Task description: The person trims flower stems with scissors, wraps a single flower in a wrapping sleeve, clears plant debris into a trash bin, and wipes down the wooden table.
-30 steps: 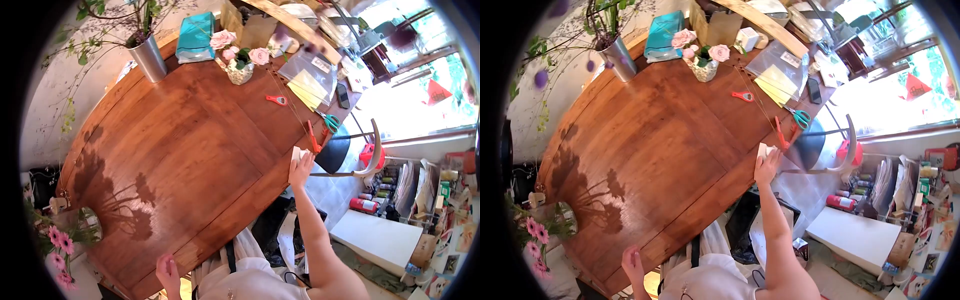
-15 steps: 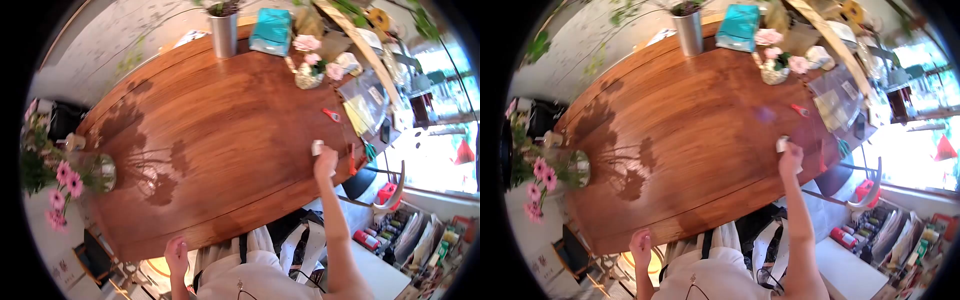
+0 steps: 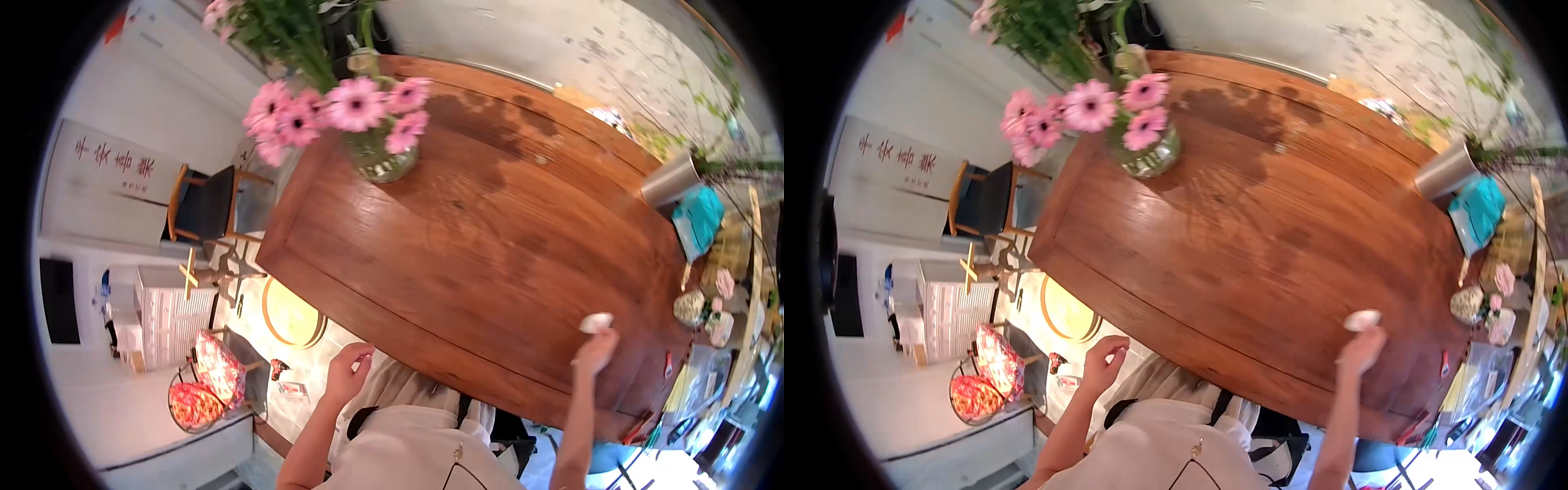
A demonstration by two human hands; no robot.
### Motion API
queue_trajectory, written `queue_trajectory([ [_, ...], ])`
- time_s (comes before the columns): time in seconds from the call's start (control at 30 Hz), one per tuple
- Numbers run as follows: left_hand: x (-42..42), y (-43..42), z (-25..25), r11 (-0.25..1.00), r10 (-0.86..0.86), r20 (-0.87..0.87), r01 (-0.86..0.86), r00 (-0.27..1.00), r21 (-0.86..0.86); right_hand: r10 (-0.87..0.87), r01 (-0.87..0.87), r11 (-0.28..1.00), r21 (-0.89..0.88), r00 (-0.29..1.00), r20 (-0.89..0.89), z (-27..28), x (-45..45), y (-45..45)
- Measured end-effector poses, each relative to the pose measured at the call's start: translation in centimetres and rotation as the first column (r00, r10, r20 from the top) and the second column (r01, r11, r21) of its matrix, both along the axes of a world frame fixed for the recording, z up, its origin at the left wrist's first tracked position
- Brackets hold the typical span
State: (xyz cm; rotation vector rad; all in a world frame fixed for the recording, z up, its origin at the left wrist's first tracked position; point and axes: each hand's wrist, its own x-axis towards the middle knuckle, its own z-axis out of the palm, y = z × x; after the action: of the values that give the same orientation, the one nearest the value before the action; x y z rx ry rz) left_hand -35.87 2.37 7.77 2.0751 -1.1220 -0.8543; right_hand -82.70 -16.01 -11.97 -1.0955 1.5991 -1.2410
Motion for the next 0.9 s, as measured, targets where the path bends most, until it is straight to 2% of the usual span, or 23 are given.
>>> queue_trajectory([
  [0.03,1.4,1.4,-0.5,0.999,0.051,0.007,-0.051,0.999,0.003,0.039,-0.029,0.999,0.026,0.763,-0.645,0.2,-2.6,-2.1],
  [0.07,2.9,2.5,-0.9,0.995,0.1,0.011,-0.1,0.995,0.006,-0.036,0.017,0.999,-0.033,0.365,-0.93,0.4,-5.2,-4.1],
  [0.1,4.0,3.5,-1.1,0.989,0.145,0.015,-0.145,0.989,-0.002,0.115,0.136,0.979,0.15,0.235,-0.965,-1.1,-6.2,-5.0],
  [0.2,8.1,5.4,-1.4,0.969,0.245,0.009,-0.246,0.969,0.01,-0.05,0.327,0.944,0.046,0.279,-0.959,-4.8,-0.1,-6.1],
  [0.23,9.6,6.0,-1.8,0.965,0.262,-0.015,-0.262,0.965,0.014,0.027,0.388,0.901,0.192,0.393,-0.919,-1.9,5.8,-6.9],
  [0.3,12.6,6.7,-2.8,0.958,0.287,-0.065,-0.286,0.956,0.018,-0.053,0.26,0.965,0.039,0.335,-0.941,-1.7,15.1,-7.3],
  [0.33,14.4,7.3,-4.0,0.964,0.267,-0.074,-0.268,0.961,0.003,0.079,0.197,0.971,0.133,0.263,-0.962,-1.5,19.6,-7.8],
  [0.37,16.6,7.3,-4.7,0.97,0.24,-0.09,-0.241,0.967,-0.007,0.088,0.129,0.983,0.127,0.269,-0.959,-3.4,23.3,-8.4],
  [0.4,19.1,7.4,-5.1,0.976,0.215,-0.104,-0.217,0.971,-0.017,0.318,0.066,0.947,0.315,-0.025,-0.948,-1.5,29.9,-8.9],
  [0.43,21.8,7.4,-5.1,0.977,0.206,-0.088,-0.209,0.975,-0.031,0.496,0.066,0.861,0.504,-0.325,-0.805,0.3,36.6,-8.3],
  [0.47,24.4,7.3,-4.6,0.978,0.203,-0.078,-0.206,0.976,-0.04,0.173,-0.194,0.967,0.163,0.032,-0.984,-3.0,40.4,-7.0],
  [0.5,26.8,7.3,-4.5,0.976,0.209,-0.069,-0.212,0.976,-0.049,0.185,-0.283,0.951,0.127,0.188,-0.965,-1.5,46.9,-6.2],
  [0.53,29.5,8.2,-4.6,0.971,0.224,-0.037,-0.226,0.974,-0.081,0.408,-0.184,0.913,0.364,0.399,-0.821,3.4,54.8,-5.1],
  [0.57,31.6,8.9,-4.2,0.948,0.308,-0.065,-0.312,0.949,-0.061,0.362,-0.308,0.918,0.251,0.387,-0.848,1.5,59.2,-3.7],
  [0.6,34.0,9.7,-3.8,0.922,0.381,-0.087,-0.385,0.92,-0.035,0.347,-0.428,0.883,0.193,0.318,-0.882,0.7,63.9,-2.4],
  [0.63,36.1,11.0,-4.4,0.882,0.464,-0.151,-0.471,0.873,-0.01,0.415,-0.435,0.87,0.234,0.385,-0.824,1.7,68.8,-0.5],
  [0.67,37.9,12.2,-5.0,0.855,0.511,-0.172,-0.518,0.842,0.006,0.513,-0.529,0.801,0.281,0.363,-0.778,1.1,73.1,1.6],
  [0.73,40.9,13.8,-6.2,0.842,0.538,-0.14,-0.538,0.831,0.047,0.819,-0.615,0.559,0.556,0.304,-0.487,6.5,81.2,5.9],
  [0.77,42.3,14.4,-6.8,0.835,0.549,-0.122,-0.547,0.827,0.059,0.837,-0.803,0.455,0.385,0.237,-0.493,2.2,83.2,10.3],
  [0.8,43.5,13.9,-6.1,0.836,0.548,-0.124,-0.546,0.827,0.052,0.937,-0.808,0.138,0.573,-0.081,-0.341,5.7,85.7,12.0],
  [0.83,44.5,13.9,-5.7,0.857,0.514,-0.104,-0.515,0.851,0.021,0.892,-0.973,0.031,0.228,-0.076,-0.446,4.5,86.6,14.8],
  [0.87,45.5,13.7,-5.5,0.876,0.479,-0.081,-0.482,0.874,-0.017,0.84,-0.982,-0.124,-0.142,-0.028,-0.542,5.6,87.2,15.5],
  [0.9,46.1,13.4,-4.8,0.868,0.492,-0.1,-0.496,0.865,-0.022,0.898,-0.994,0.025,-0.102,0.067,-0.436,5.7,87.7,14.0],
])
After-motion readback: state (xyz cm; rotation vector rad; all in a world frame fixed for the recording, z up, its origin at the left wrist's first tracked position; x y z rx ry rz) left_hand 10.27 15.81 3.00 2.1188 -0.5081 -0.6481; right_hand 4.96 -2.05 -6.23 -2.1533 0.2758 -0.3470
